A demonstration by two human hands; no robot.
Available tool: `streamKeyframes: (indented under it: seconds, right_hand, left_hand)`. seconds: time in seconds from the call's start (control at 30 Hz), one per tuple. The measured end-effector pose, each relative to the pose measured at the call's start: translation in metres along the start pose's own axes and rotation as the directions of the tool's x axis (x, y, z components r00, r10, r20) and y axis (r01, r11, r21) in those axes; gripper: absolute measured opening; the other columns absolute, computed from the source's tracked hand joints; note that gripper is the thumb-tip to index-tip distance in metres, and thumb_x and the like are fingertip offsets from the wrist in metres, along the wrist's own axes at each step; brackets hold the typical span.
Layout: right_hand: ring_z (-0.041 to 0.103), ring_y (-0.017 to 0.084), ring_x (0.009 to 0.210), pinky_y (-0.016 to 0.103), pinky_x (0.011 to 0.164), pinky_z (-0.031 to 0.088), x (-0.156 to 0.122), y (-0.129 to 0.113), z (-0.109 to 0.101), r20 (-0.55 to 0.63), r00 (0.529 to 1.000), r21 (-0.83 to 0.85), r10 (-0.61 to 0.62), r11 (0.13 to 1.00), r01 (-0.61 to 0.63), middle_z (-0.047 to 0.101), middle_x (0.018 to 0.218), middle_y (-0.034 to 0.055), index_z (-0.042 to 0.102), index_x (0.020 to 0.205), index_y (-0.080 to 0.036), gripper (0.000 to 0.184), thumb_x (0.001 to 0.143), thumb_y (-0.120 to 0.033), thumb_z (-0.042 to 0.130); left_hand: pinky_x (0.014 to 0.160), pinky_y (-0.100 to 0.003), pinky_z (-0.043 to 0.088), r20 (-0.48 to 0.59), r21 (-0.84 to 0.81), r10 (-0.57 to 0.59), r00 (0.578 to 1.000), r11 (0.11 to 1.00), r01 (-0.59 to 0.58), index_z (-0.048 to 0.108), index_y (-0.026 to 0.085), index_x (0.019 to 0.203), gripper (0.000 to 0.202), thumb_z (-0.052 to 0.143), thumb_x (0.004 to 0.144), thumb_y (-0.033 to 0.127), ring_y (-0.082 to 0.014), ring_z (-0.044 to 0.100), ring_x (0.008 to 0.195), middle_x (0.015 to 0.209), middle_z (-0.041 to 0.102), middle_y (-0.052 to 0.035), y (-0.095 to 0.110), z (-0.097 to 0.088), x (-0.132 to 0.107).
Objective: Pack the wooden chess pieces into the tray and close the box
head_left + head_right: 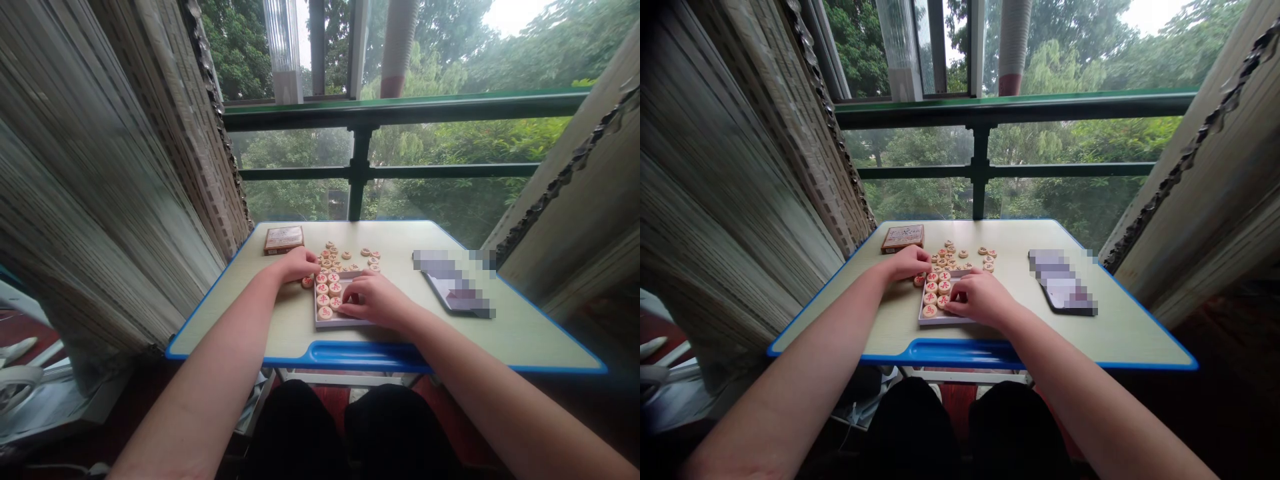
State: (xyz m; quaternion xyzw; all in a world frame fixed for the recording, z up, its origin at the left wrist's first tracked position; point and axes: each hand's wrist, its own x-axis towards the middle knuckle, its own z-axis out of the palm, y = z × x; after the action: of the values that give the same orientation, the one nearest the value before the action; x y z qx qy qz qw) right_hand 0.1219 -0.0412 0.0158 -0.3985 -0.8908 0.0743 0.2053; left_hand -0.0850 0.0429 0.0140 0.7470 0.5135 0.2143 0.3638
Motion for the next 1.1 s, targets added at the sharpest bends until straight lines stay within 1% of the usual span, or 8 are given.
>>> streamKeyframes:
  seconds: [0.4, 0.53, 0.6, 0.67, 0.7, 0.83, 0.97, 1.1]
  right_hand:
    - [0.050, 0.014, 0.066, 0.028, 0.070, 0.036, -0.002, -0.001, -0.004, 0.019, 1.000, -0.006, -0.020, 1.000, 0.020, 0.063, 0.061, 0.0005, 0.069, 0.068, -0.020, 0.015, 0.073, -0.034, 0.065]
    - [0.052, 0.015, 0.070, 0.028, 0.070, 0.038, -0.001, 0.007, -0.008, -0.094, 0.994, 0.051, 0.050, 0.998, -0.045, 0.064, 0.068, 0.0013, 0.067, 0.071, -0.020, 0.021, 0.079, -0.036, 0.057]
    - [0.053, 0.016, 0.073, 0.028, 0.070, 0.039, 0.001, 0.018, -0.009, -0.220, 0.960, 0.048, 0.175, 0.984, -0.169, 0.064, 0.073, 0.0035, 0.067, 0.076, -0.019, 0.024, 0.084, -0.033, 0.050]
    - [0.054, 0.020, 0.082, 0.031, 0.077, 0.039, 0.004, 0.032, -0.007, -0.358, 0.879, -0.044, 0.314, 0.935, -0.352, 0.065, 0.083, 0.0070, 0.067, 0.088, -0.018, 0.023, 0.084, -0.025, 0.046]
    - [0.052, 0.023, 0.091, 0.034, 0.083, 0.037, 0.004, 0.039, -0.005, -0.382, 0.858, -0.103, 0.344, 0.907, -0.409, 0.065, 0.094, 0.0089, 0.067, 0.097, -0.018, 0.026, 0.082, -0.023, 0.046]
    - [0.043, 0.029, 0.113, 0.040, 0.092, 0.032, 0.006, 0.058, 0.002, -0.330, 0.805, -0.146, 0.493, 0.816, -0.559, 0.054, 0.127, 0.0089, 0.057, 0.120, -0.019, 0.040, 0.085, -0.030, 0.041]
    - [0.044, 0.028, 0.112, 0.040, 0.094, 0.031, 0.006, 0.064, 0.003, -0.226, 0.779, -0.110, 0.586, 0.779, -0.618, 0.056, 0.124, 0.0098, 0.061, 0.112, -0.018, 0.041, 0.087, -0.038, 0.036]
    - [0.045, 0.031, 0.110, 0.041, 0.090, 0.033, 0.005, 0.063, -0.003, -0.282, 0.660, -0.047, 0.697, 0.677, -0.735, 0.060, 0.116, 0.0128, 0.065, 0.106, -0.018, 0.042, 0.086, -0.040, 0.035]
  left_hand:
    - [0.043, -0.022, 0.023, 0.008, -0.049, -0.005, 1.000, 0.999, 0.006, 0.053, 0.013, 0.051, 0.008, 0.055, 0.053, 0.021, -0.0062, 0.033, 0.043, 0.044, 0.041, 0.0043, -0.002, 0.001, 0.000]
    - [0.042, -0.022, 0.023, 0.009, -0.050, 0.000, 1.000, 0.999, 0.000, 0.054, 0.013, 0.051, 0.008, 0.055, 0.053, 0.021, -0.0063, 0.034, 0.043, 0.044, 0.041, 0.0040, -0.005, 0.001, 0.002]
    - [0.042, -0.022, 0.025, 0.002, -0.047, 0.007, 1.000, 0.999, -0.007, 0.055, 0.013, 0.052, 0.009, 0.056, 0.053, 0.022, -0.0065, 0.035, 0.043, 0.045, 0.044, 0.0033, -0.006, 0.001, 0.002]
    - [0.043, -0.022, 0.027, -0.013, -0.039, 0.016, 1.000, 0.999, -0.017, 0.057, 0.013, 0.054, 0.010, 0.057, 0.054, 0.022, -0.0069, 0.038, 0.044, 0.047, 0.047, 0.0023, -0.006, 0.002, 0.001]
    - [0.044, -0.022, 0.028, -0.020, -0.035, 0.019, 1.000, 0.999, -0.019, 0.058, 0.012, 0.055, 0.010, 0.057, 0.054, 0.023, -0.0072, 0.039, 0.045, 0.048, 0.048, 0.0018, -0.006, 0.002, 0.001]
    - [0.044, -0.022, 0.031, -0.029, -0.026, 0.007, 1.000, 1.000, -0.008, 0.061, 0.012, 0.058, 0.013, 0.059, 0.055, 0.025, -0.0082, 0.043, 0.045, 0.049, 0.051, 0.0008, -0.004, 0.002, -0.002]
    - [0.043, -0.021, 0.032, -0.035, -0.050, -0.005, 0.999, 0.999, 0.003, 0.063, 0.012, 0.061, 0.016, 0.062, 0.056, 0.027, -0.0083, 0.045, 0.045, 0.052, 0.054, -0.0004, -0.002, 0.004, -0.004]
    - [0.042, -0.022, 0.034, -0.030, -0.106, -0.031, 0.999, 0.994, 0.028, 0.063, 0.012, 0.062, 0.016, 0.064, 0.057, 0.027, -0.0080, 0.045, 0.043, 0.051, 0.054, -0.0006, -0.003, 0.005, -0.005]
